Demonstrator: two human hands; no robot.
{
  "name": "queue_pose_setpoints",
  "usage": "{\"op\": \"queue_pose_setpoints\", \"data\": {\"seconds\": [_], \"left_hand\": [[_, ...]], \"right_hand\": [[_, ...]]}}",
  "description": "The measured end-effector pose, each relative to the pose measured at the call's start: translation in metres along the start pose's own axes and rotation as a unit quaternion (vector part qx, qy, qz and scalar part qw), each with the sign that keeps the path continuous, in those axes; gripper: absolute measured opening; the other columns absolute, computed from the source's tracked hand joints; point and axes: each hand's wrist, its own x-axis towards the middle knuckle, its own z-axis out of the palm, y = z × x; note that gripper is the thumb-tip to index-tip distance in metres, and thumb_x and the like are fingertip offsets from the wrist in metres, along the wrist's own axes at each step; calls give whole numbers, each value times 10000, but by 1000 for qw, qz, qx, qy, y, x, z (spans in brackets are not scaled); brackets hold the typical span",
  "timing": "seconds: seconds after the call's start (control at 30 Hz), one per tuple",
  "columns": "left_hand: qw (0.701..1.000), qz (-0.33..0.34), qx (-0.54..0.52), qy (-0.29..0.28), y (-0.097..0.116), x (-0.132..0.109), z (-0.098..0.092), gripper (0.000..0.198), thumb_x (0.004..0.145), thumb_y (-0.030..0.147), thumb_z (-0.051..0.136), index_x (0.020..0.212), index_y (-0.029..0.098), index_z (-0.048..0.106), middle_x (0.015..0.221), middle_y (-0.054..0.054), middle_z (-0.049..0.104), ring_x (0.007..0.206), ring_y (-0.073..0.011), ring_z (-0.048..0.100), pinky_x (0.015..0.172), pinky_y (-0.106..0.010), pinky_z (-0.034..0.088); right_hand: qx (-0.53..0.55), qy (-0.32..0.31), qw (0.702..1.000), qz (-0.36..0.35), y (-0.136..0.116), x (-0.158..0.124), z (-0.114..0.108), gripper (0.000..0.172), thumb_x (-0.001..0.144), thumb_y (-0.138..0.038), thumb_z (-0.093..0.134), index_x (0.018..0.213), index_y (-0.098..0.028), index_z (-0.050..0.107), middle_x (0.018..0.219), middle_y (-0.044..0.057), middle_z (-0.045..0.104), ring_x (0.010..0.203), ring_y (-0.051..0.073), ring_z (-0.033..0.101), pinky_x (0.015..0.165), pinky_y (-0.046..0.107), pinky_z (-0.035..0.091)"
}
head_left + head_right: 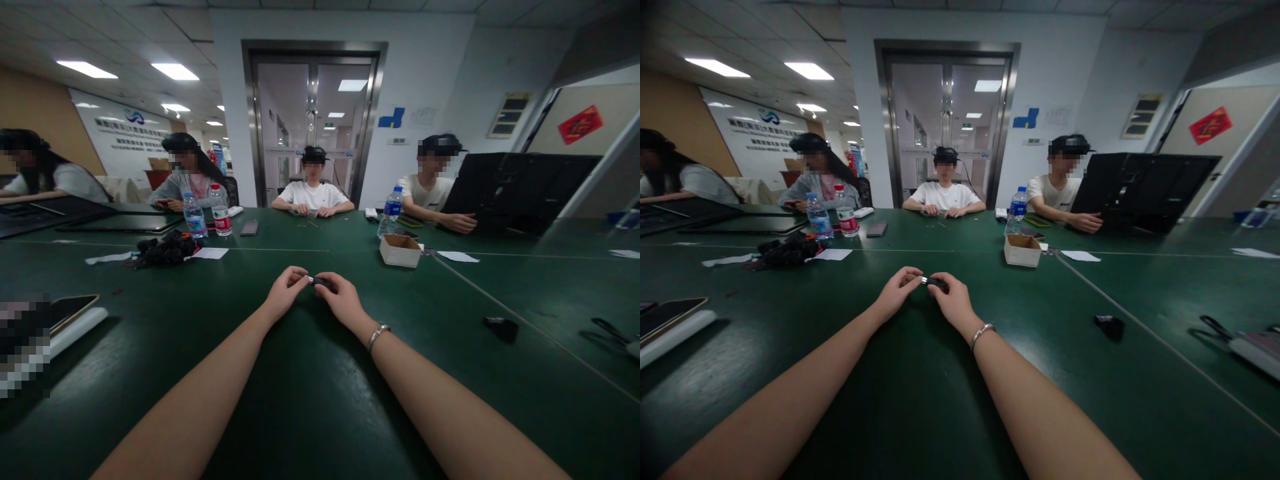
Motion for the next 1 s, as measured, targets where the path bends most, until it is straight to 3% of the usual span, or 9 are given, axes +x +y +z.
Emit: {"op": "queue_pose_setpoints", "data": {"seconds": [0.13,0.23,0.33,0.43,0.5,0.6,0.77,0.9,1.0], "left_hand": [[997,-43,64,-30,-7,1,0,466,844,566,357,755,173,590,707,-21,597,675,-153,547,679,-292,430],[995,-11,80,-58,-12,2,1,335,815,486,471,829,182,611,810,-25,633,763,-158,573,738,-288,439],[997,4,57,-46,-11,1,1,298,774,419,555,970,199,599,938,-33,647,878,-167,585,800,-288,438],[992,-26,112,-47,-9,0,0,380,845,511,410,813,190,611,772,-29,636,743,-171,574,718,-303,434],[989,-22,136,-46,-9,-1,0,387,841,526,417,797,190,604,757,-25,628,722,-168,565,692,-296,427],[995,-6,101,-22,-10,0,0,334,780,482,549,934,189,593,866,-31,640,803,-166,580,717,-274,433],[989,-36,140,-41,-9,0,0,479,863,536,330,716,176,609,689,-22,598,674,-165,546,672,-294,406],[994,-4,105,-43,-9,1,0,295,813,450,464,866,201,612,836,-16,634,792,-165,564,724,-274,412],[995,-19,74,-60,-10,1,1,393,845,479,371,772,179,613,771,-29,623,751,-166,560,722,-282,420]], "right_hand": [[-18,-1,1000,1,-1,0,0,253,752,-249,596,996,-195,640,900,27,677,761,142,623,743,300,498],[-53,8,999,-6,-3,-1,-1,262,740,-239,606,995,-200,655,953,33,677,812,148,610,781,312,487],[-56,9,998,6,-4,-1,-1,278,749,-239,597,1017,-196,653,968,37,677,796,148,607,770,317,488],[-58,3,998,4,-5,-1,0,282,747,-235,600,1019,-186,653,977,40,678,784,145,605,765,313,487],[-62,5,998,0,-5,-1,-1,275,742,-233,605,1008,-186,657,984,39,676,784,142,601,769,310,484],[-62,13,998,7,-6,-1,-1,267,738,-242,606,996,-196,661,966,30,678,760,136,594,751,307,485],[-26,5,999,27,-3,0,0,269,750,-283,601,999,-194,653,901,25,673,698,125,598,678,284,497],[40,5,998,49,1,2,1,289,782,-394,574,966,-181,643,853,31,654,637,118,582,601,265,498],[56,2,997,52,3,4,0,308,791,-445,556,922,-177,633,757,14,631,592,113,554,564,254,473]]}}
